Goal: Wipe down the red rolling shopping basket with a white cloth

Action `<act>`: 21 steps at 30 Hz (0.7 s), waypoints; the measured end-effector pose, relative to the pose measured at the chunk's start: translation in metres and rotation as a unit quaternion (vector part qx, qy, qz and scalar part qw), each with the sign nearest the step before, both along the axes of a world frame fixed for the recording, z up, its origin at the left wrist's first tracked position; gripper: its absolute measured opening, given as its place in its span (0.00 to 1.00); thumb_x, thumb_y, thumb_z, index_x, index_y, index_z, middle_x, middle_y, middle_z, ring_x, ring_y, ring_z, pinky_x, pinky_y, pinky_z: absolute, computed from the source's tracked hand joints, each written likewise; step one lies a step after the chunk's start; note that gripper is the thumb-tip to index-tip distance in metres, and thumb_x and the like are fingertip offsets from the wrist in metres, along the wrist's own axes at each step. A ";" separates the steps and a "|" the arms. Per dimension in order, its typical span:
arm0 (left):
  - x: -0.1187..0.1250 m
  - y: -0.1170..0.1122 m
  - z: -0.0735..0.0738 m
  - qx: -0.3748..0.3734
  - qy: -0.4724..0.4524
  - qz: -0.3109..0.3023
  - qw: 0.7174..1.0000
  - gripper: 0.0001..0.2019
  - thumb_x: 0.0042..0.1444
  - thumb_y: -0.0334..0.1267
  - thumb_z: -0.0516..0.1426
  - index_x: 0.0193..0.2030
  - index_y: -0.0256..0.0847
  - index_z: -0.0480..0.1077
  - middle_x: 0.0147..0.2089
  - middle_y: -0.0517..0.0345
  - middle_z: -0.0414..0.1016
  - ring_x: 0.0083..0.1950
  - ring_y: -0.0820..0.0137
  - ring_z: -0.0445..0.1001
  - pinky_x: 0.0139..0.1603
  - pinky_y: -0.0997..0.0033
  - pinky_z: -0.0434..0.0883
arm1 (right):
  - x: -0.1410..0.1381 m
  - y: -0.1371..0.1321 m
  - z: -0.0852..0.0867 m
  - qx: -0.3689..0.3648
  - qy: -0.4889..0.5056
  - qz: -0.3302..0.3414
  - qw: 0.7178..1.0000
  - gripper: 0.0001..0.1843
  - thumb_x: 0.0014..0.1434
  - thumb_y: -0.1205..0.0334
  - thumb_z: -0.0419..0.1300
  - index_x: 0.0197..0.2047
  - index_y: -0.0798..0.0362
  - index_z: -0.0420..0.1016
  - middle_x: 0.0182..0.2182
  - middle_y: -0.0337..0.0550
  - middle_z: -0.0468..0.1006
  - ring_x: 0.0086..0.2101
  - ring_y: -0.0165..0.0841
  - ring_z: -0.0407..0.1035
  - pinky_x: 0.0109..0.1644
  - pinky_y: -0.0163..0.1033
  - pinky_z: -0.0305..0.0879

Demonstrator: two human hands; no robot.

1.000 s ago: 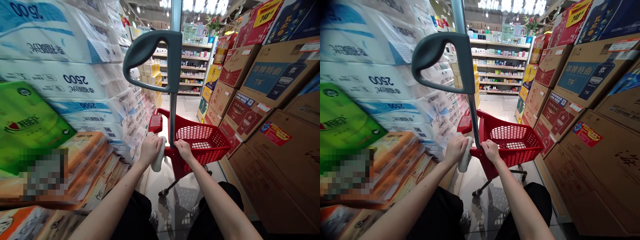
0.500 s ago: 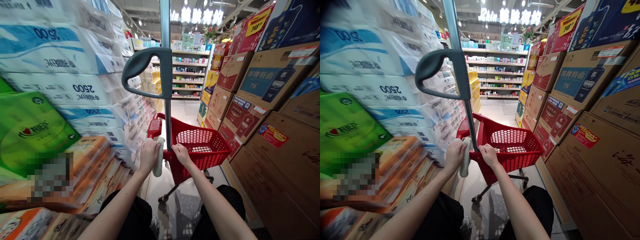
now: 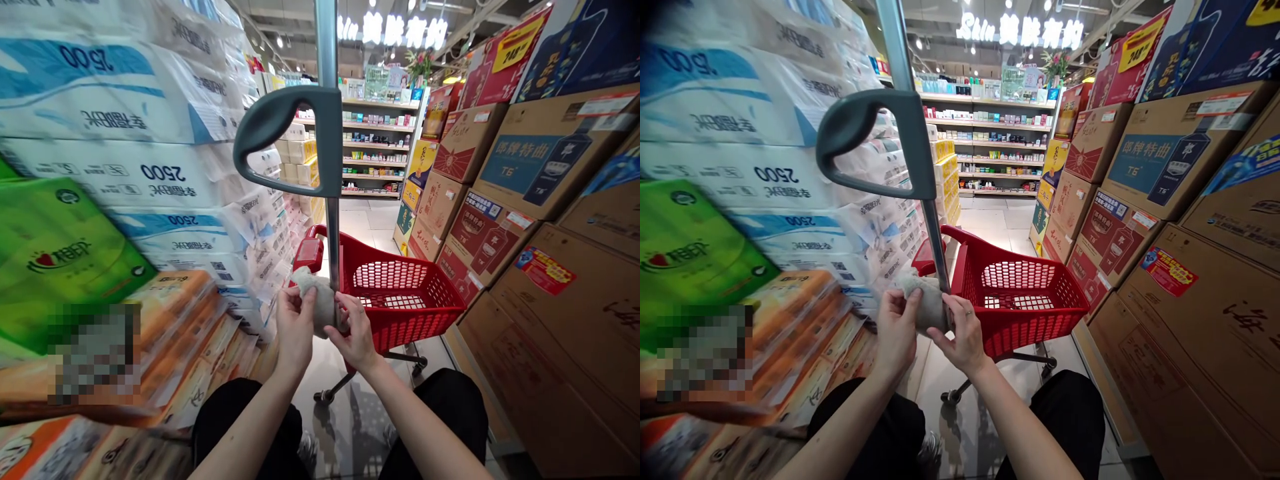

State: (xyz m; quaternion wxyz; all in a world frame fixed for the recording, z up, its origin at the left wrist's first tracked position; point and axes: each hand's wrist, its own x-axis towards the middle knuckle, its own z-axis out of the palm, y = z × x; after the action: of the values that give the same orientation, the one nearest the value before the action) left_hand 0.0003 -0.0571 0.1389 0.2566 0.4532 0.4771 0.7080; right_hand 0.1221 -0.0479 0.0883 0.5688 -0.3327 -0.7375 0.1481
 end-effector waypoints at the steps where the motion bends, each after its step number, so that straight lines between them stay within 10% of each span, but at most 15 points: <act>1: 0.004 0.000 -0.001 -0.008 -0.004 -0.018 1.000 0.11 0.56 0.46 0.55 0.38 0.44 0.58 0.34 0.63 0.66 0.34 0.75 0.69 0.34 0.75 0.68 | -0.003 0.000 0.002 -0.007 0.000 -0.003 1.000 0.31 0.59 0.55 0.57 0.63 0.48 0.55 0.54 0.52 0.65 0.52 0.41 0.63 0.54 0.47 0.65; 8: -0.016 0.015 0.016 -0.032 0.222 -0.094 0.970 0.11 0.58 0.48 0.53 0.39 0.42 0.61 0.34 0.60 0.70 0.34 0.71 0.71 0.33 0.71 0.69 | 0.003 0.007 0.030 -0.040 0.088 -0.059 0.994 0.15 0.64 0.65 0.46 0.50 0.50 0.68 0.44 0.48 0.70 0.46 0.35 0.66 0.52 0.43 0.64; 14: -0.063 0.045 0.012 0.059 0.584 -0.075 0.806 0.14 0.62 0.41 0.46 0.31 0.42 0.68 0.38 0.56 0.73 0.48 0.65 0.69 0.60 0.54 0.60 | 0.015 0.015 0.046 -0.075 0.206 -0.116 0.969 0.17 0.63 0.64 0.44 0.53 0.50 0.65 0.48 0.45 0.70 0.48 0.34 0.65 0.55 0.45 0.60; 21: -0.057 0.056 -0.013 0.114 0.607 -0.068 0.784 0.15 0.63 0.34 0.44 0.28 0.41 0.66 0.36 0.57 0.70 0.42 0.70 0.67 0.61 0.57 0.60 | 0.005 0.054 0.093 -0.030 0.257 -0.135 0.956 0.20 0.66 0.59 0.40 0.57 0.50 0.62 0.50 0.47 0.68 0.51 0.34 0.64 0.56 0.46 0.59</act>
State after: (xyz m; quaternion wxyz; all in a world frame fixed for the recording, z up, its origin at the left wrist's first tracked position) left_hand -0.0567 -0.0013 0.1263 -0.0923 0.8463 0.4184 0.3165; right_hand 0.1267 0.0058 0.1812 0.7436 -0.3970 -0.5096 0.1724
